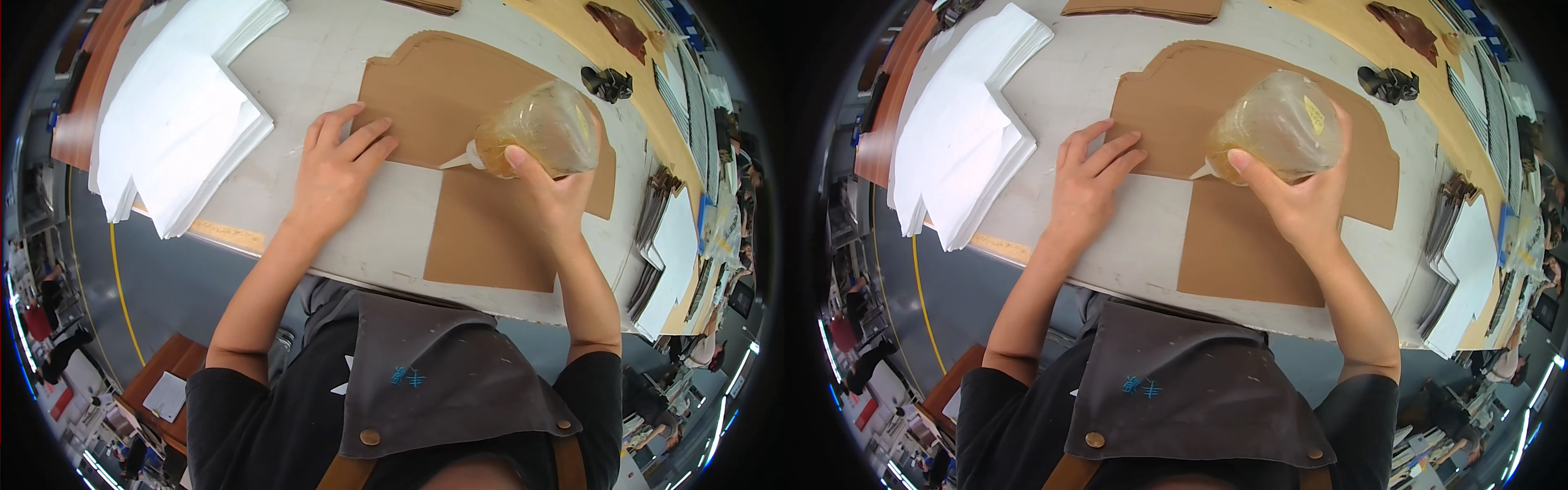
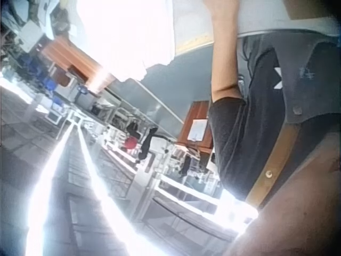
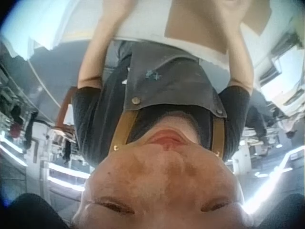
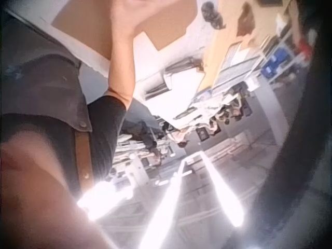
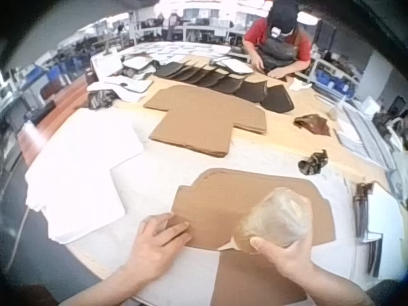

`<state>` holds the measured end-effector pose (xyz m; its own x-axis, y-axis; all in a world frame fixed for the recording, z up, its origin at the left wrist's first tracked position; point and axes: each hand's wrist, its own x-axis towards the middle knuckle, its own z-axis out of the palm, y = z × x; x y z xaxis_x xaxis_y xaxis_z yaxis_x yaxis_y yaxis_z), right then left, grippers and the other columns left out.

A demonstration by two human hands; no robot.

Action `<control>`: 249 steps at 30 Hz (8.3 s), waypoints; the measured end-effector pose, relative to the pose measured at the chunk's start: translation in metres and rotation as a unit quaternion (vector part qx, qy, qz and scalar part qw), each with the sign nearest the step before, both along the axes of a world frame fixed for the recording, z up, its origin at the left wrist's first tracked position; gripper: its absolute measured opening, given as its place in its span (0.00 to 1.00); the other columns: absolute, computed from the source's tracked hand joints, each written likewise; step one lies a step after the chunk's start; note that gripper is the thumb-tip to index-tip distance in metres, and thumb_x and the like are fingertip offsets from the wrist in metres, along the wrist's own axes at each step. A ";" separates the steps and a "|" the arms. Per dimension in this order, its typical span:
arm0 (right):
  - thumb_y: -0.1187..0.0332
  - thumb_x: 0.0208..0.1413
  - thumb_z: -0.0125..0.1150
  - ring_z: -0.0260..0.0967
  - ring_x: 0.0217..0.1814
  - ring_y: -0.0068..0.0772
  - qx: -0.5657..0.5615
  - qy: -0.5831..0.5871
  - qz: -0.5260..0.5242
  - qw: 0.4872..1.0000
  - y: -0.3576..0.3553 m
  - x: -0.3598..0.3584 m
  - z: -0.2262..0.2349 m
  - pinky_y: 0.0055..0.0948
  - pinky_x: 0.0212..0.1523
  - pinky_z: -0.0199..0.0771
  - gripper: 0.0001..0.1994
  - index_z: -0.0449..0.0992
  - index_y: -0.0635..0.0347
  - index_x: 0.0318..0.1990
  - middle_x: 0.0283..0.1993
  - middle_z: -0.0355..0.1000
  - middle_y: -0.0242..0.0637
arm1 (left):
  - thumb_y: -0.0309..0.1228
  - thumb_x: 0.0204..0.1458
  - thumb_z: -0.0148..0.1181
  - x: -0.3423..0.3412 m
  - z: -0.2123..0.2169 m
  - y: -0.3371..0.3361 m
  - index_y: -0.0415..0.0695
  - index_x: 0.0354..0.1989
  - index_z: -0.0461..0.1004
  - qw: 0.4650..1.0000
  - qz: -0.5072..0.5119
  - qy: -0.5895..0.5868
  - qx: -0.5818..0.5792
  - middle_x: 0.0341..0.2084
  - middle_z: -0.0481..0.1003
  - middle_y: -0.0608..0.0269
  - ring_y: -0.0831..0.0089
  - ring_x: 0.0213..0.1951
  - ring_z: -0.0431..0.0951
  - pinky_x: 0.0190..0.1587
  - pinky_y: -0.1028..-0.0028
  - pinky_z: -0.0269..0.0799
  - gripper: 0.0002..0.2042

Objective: Glue and align leather pieces and reinforcement materials.

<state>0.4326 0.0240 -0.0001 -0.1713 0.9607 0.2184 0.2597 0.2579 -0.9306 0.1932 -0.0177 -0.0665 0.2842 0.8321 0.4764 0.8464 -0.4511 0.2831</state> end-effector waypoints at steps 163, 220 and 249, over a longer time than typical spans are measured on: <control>0.68 0.53 0.63 0.64 0.20 0.15 -0.036 -0.219 0.054 0.974 0.029 -0.062 0.005 0.18 0.21 0.63 0.08 0.77 0.62 0.27 0.17 0.68 0.28 | 0.19 0.39 0.64 -0.096 0.038 -0.011 0.39 0.31 0.76 0.975 0.206 -0.076 0.040 0.29 0.72 0.59 0.61 0.33 0.68 0.35 0.66 0.66 0.09; 0.60 0.48 0.65 0.67 0.31 0.22 -0.039 -0.099 0.185 0.977 0.150 -0.335 -0.032 0.21 0.32 0.67 0.15 0.79 0.60 0.38 0.33 0.74 0.32 | 0.34 0.48 0.63 -0.299 0.049 0.029 0.37 0.34 0.79 0.921 0.301 -0.204 -0.142 0.27 0.78 0.61 0.75 0.29 0.74 0.38 0.77 0.70 0.12; 0.60 0.65 0.40 0.60 0.61 0.40 -0.508 0.283 0.342 0.738 0.050 -0.249 0.023 0.40 0.62 0.60 0.24 0.60 0.77 0.57 0.57 0.63 0.51 | 0.18 0.28 0.66 -0.176 0.067 0.013 0.38 0.26 0.76 0.975 0.088 -0.100 0.180 0.27 0.71 0.61 0.65 0.30 0.67 0.28 0.73 0.65 0.12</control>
<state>0.1838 0.0744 0.0225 -0.8499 0.4085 -0.3329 -0.1125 -0.7578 -0.6427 0.0174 -0.0042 0.0008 0.0233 0.6280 0.7778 0.8636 -0.4046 0.3008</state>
